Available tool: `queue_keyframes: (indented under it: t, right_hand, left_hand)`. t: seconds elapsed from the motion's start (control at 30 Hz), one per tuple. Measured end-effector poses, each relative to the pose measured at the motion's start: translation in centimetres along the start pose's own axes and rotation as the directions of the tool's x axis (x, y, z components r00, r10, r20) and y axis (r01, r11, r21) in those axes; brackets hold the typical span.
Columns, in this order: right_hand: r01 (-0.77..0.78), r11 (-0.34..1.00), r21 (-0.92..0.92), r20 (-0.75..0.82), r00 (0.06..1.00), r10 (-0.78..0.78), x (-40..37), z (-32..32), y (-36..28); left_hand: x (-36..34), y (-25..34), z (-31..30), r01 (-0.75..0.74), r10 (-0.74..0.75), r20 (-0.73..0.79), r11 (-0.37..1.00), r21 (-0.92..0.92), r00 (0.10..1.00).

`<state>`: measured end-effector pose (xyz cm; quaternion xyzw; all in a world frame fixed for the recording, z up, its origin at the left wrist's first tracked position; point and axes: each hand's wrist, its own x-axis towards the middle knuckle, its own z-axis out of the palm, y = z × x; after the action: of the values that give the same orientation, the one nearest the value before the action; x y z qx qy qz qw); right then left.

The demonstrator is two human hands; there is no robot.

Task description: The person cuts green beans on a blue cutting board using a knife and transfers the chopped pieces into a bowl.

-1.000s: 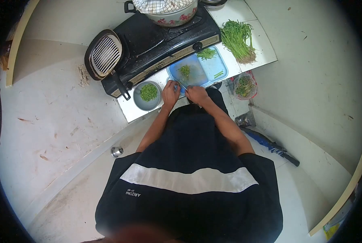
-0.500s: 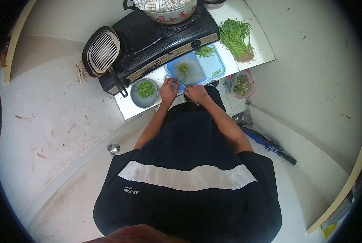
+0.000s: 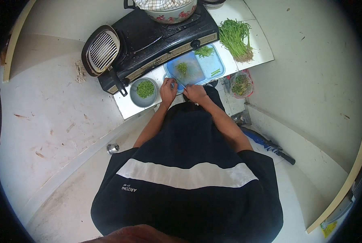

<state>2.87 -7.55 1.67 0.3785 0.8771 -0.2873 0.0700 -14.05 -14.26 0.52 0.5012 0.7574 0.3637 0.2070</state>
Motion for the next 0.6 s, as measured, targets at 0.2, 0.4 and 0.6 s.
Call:
queue_keyframes:
  t: [0.2, 0.4, 0.6]
  right_hand:
    - [-0.008, 1.000, -0.011, 0.023, 1.000, 0.009, -0.8, -0.4, 0.2]
    - [0.004, 1.000, 0.006, -0.058, 0.998, -0.003, 0.2, 0.6, 0.0]
    - [-0.047, 0.999, -0.006, -0.028, 0.999, 0.047, -1.5, -0.2, 0.5]
  left_hand:
    - [-0.1, 0.0, -0.2, -0.002, 0.002, -0.002, 1.000, 0.014, 1.000]
    - [-0.2, 0.4, -0.4, 0.019, -0.019, 0.010, 1.000, -0.007, 1.000]
    - [-0.3, 0.3, -0.4, 0.012, -0.012, 0.002, 1.000, -0.028, 1.000]
